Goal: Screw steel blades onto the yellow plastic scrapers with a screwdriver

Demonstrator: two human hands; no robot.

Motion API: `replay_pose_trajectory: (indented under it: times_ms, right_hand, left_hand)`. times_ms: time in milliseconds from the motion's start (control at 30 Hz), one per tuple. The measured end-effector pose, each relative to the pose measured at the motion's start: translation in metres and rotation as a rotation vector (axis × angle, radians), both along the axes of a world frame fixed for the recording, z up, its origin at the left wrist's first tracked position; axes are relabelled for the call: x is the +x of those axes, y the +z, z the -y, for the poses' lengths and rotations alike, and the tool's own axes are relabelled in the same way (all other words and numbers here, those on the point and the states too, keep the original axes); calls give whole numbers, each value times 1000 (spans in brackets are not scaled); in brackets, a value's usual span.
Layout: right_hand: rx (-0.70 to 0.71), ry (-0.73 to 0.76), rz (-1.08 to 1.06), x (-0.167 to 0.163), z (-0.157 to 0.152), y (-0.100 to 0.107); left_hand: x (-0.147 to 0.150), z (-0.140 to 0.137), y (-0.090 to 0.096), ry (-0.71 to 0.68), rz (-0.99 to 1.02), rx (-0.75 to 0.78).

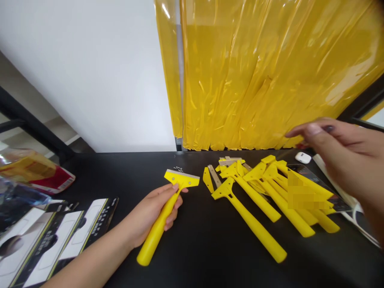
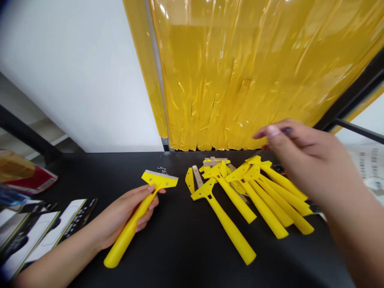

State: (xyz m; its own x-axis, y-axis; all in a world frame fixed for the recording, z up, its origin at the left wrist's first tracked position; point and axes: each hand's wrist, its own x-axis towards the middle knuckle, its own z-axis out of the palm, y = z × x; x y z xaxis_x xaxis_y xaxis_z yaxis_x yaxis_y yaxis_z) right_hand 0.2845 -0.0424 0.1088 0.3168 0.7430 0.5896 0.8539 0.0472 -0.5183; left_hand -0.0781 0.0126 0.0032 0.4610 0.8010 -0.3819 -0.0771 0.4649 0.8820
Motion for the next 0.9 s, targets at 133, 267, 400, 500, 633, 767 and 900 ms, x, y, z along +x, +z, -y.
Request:
replay_pose_trajectory:
  times_ms: [133, 267, 400, 500, 633, 767, 900]
  right_hand:
    - [-30, 535, 2, -98, -17, -11]
    - [-69, 709, 50, -141, -37, -42]
    - [-65, 701, 40, -140, -47, -57]
    - [-72, 709, 37, -137, -46, -59]
    - [-78, 747, 62, -138, -44, -62]
    - [-70, 800, 93, -138, -43, -64]
    - [-54, 851, 121, -137, -41, -64]
  left_hand:
    - [-3, -1, -1, 0, -10, 9]
    - [-7, -4, -3, 18, -39, 25]
    - [-8, -6, -5, 16, -52, 28]
    - [-8, -7, -6, 16, -56, 30]
    - [-8, -6, -5, 16, -57, 27]
    - [-8, -7, -5, 15, -62, 22]
    - [-8, -7, -3, 19, -61, 20]
